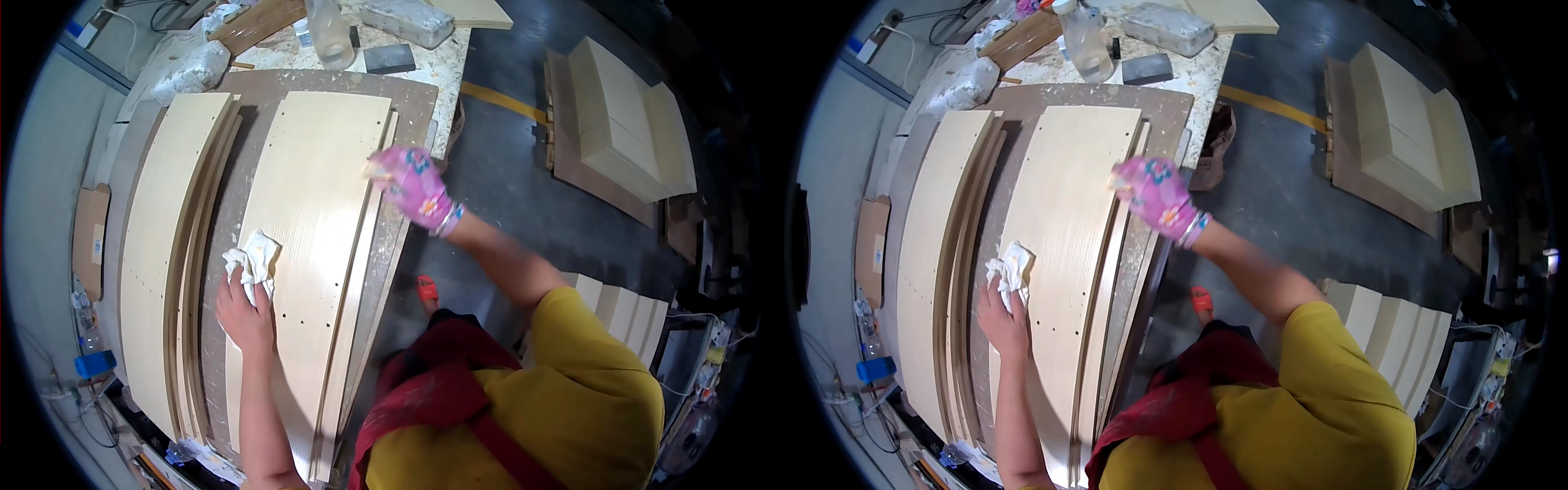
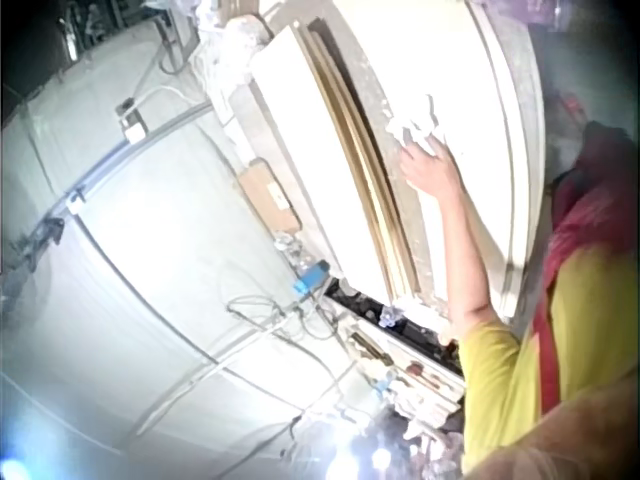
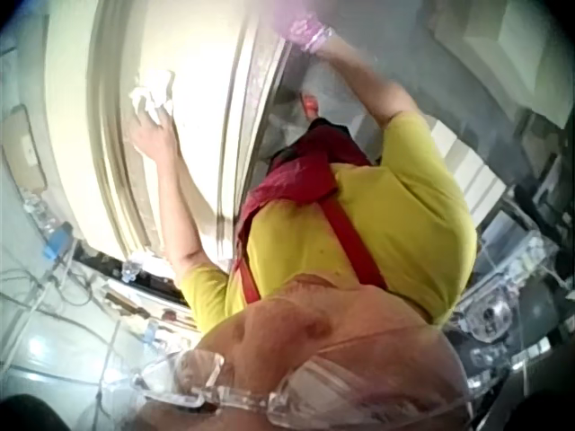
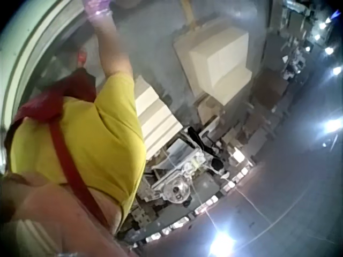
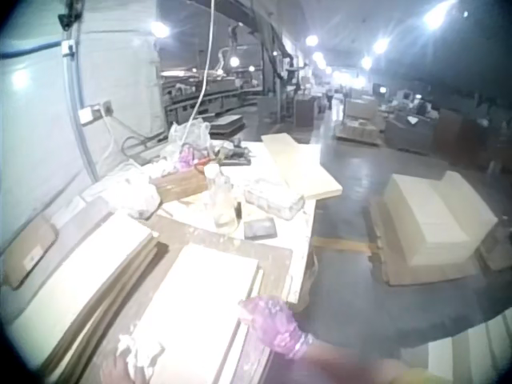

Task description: The person wipes the surface of light-colored wooden boards with a white cloth and a small sponge. They repeatedly dip the sponge into a container of liquid and apply it to the wood, then wipe the area with the cloth. The person works on multiple boards stacked on a workbench in a workshop.

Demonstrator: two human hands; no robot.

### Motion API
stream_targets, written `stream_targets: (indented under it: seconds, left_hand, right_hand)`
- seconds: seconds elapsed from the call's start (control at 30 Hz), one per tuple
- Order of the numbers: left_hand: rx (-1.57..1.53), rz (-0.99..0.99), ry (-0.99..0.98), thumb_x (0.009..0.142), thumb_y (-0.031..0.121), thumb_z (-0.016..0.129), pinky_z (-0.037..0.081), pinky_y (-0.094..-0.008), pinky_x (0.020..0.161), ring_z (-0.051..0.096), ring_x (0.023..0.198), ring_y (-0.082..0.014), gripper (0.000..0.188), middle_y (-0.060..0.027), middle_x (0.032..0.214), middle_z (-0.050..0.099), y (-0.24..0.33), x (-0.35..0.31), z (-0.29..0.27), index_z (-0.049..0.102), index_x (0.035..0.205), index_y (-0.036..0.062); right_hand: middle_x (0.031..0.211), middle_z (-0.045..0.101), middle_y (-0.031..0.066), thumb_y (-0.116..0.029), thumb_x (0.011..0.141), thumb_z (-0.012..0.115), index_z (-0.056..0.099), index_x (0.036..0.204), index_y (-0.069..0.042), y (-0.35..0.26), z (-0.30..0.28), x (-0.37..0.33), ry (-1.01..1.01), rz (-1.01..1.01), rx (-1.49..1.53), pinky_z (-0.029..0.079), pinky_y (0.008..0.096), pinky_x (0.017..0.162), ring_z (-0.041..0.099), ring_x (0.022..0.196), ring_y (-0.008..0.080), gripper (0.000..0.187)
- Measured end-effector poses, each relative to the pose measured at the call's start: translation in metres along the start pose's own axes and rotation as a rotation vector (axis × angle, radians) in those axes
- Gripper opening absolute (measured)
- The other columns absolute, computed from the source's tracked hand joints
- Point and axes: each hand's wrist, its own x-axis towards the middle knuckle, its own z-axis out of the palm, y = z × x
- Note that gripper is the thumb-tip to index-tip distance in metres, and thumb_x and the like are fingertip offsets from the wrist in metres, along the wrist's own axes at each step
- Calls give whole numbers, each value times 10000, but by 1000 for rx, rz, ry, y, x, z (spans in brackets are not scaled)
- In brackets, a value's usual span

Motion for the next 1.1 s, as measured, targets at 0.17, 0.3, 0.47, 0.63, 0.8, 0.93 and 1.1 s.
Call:
stream_targets:
  seconds: [0.17,0.3,0.47,0.63,0.8,0.93,1.1]
  left_hand:
    - [31,-31,-39,886,259,533,362,-469,963,490,1160,-394,426,-219,1291,508,7,4,-2,529,1259,52]
    - [30,-45,-39,886,253,532,363,-466,962,491,1151,-396,422,-211,1288,507,6,2,-2,526,1258,53]
    - [24,-25,-24,884,248,535,365,-466,959,492,1147,-396,419,-208,1284,508,6,4,0,528,1255,54]
    - [43,-33,-18,858,260,570,379,-463,941,504,1134,-366,429,-175,1280,520,1,0,2,533,1247,84]
    - [44,-35,-15,850,261,574,382,-458,934,508,1125,-364,429,-171,1277,524,2,3,2,538,1243,96]
    - [46,-44,-21,848,258,575,381,-459,934,510,1122,-365,427,-177,1275,526,0,1,4,541,1240,93]
    - [50,-49,-7,844,257,579,377,-461,942,505,1139,-369,427,-189,1267,530,0,0,2,546,1236,90]
  right_hand:
    - [1036,632,143,-240,828,666,602,1108,-68,69,-6,41,116,244,28,497,401,801,630,907,338,335]
    - [1031,618,197,-264,861,650,564,1134,-28,76,-21,53,63,428,276,497,423,775,626,922,384,371]
    - [1015,625,195,-267,869,648,565,1130,-36,77,-18,53,-49,359,198,500,419,764,630,917,379,359]
    - [1031,629,166,-239,856,661,577,1109,-70,50,-30,49,-140,307,257,514,431,764,627,918,391,315]
    - [1097,618,174,-259,857,661,575,1146,-67,72,-22,58,-59,322,210,502,427,826,613,978,386,357]
    - [1068,629,174,-272,867,651,583,1129,-40,45,-30,46,-254,288,319,507,392,829,633,969,358,356]
    - [1041,631,208,-251,876,638,588,1147,-27,69,-23,58,-81,394,381,503,392,828,633,962,357,355]
